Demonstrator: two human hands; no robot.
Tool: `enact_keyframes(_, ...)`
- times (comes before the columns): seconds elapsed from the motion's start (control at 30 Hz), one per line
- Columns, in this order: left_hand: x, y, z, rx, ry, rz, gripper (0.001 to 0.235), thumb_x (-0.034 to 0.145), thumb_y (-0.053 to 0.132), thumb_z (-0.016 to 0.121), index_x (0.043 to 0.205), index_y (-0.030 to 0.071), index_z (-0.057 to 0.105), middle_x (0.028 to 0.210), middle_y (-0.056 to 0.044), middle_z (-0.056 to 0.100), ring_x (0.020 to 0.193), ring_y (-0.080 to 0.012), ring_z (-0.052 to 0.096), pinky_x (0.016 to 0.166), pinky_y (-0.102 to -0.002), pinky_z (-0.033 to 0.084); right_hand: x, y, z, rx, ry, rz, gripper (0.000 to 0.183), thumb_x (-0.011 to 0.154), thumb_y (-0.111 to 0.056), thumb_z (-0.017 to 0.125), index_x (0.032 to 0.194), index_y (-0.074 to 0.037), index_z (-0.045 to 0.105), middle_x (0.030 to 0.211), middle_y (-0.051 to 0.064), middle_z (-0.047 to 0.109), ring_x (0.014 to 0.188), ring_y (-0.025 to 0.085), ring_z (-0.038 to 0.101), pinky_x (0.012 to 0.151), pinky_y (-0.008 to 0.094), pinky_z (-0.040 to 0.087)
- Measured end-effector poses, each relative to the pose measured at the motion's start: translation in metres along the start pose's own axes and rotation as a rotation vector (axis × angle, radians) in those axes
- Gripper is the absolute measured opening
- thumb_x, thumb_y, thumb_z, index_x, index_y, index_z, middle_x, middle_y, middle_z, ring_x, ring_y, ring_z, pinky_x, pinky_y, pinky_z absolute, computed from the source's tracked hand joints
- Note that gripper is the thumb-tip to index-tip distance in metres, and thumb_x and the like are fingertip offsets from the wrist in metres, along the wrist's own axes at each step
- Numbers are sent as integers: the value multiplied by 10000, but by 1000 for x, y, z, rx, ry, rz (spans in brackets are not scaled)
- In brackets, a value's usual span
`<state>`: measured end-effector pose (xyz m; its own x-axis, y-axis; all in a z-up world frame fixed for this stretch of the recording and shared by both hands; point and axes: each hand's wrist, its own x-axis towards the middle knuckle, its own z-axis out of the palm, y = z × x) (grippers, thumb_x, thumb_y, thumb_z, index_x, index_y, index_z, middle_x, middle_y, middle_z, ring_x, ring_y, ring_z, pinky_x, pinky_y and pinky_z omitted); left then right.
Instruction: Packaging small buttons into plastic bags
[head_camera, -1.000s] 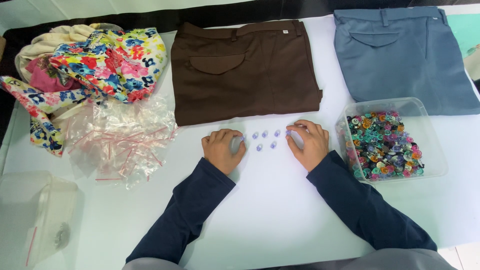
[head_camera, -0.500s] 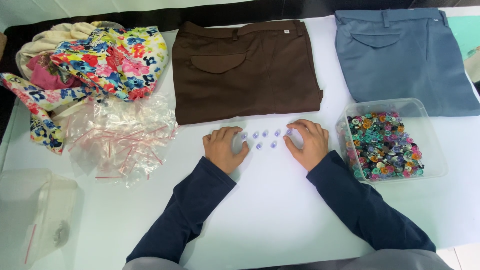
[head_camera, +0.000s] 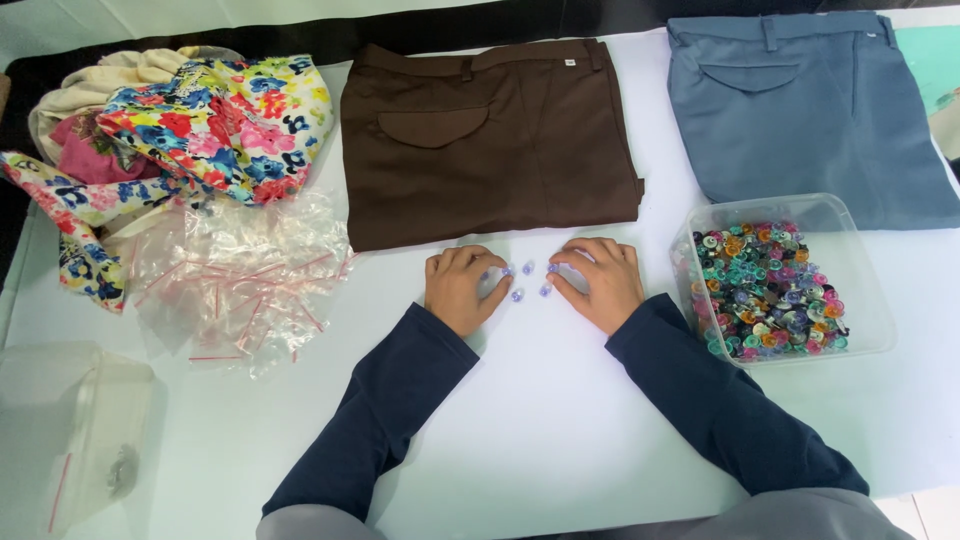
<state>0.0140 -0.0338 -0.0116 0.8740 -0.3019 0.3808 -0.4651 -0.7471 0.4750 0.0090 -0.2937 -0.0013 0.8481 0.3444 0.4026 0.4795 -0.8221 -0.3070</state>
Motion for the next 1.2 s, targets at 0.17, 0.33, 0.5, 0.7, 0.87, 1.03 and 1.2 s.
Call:
enact_keyframes(0.17,0,0,0,-2,-1,-18,196,945,404,693,1037,233,719,1091,14,654,1072,-220,582,953,-439,353,-3,4,5,-10,8,7,172,962,-368,696,1110,-283,708,1171,-47,639,1143,205,587,950,432,390)
enact_keyframes(0.33,0,0,-1,-7,-12,-16,202,951,385,690,1048,212,720,1090,-1,657,1076,-223,579,955,-442,349,-3,2,3,-21,9,-2,178,967,-362,692,1122,-275,709,1172,-34,645,1142,215,589,947,428,396)
enact_keyframes(0.5,-2,0,1,19,11,-1,225,940,408,685,1074,228,705,1108,11,653,1088,-218,578,956,-443,350,-3,3,5,-43,7,-17,215,957,-376,692,1150,-281,700,1193,-38,643,1152,211,583,948,432,399)
enact_keyframes(0.7,-11,-8,6,16,27,-11,312,956,382,657,1217,210,651,1191,-15,638,1098,-224,594,969,-437,369,-4,0,2,5,87,-40,307,965,-360,693,1238,-222,668,1183,-9,636,1115,214,594,939,418,409)
enact_keyframes(0.87,-31,7,-8,-26,58,-26,392,960,357,645,1297,165,593,1292,-80,589,1152,-273,586,989,-467,380,-6,-13,-1,-38,210,-209,296,958,-351,695,1215,-206,683,1215,4,632,1158,220,581,983,435,389)
enact_keyframes(1.03,-58,19,-23,-43,79,-38,434,946,368,653,1313,149,577,1310,-101,572,1161,-290,588,998,-477,379,-20,-46,14,1,237,-366,277,944,-367,685,1180,-223,700,1242,-7,649,1175,216,591,996,451,399)
enact_keyframes(1.2,-98,16,-52,15,51,-106,462,933,401,652,1314,147,591,1299,-101,587,1166,-286,596,1011,-493,369,-16,-97,24,174,189,-628,220,962,-269,664,1108,-109,703,1173,90,676,1063,282,659,891,399,526)
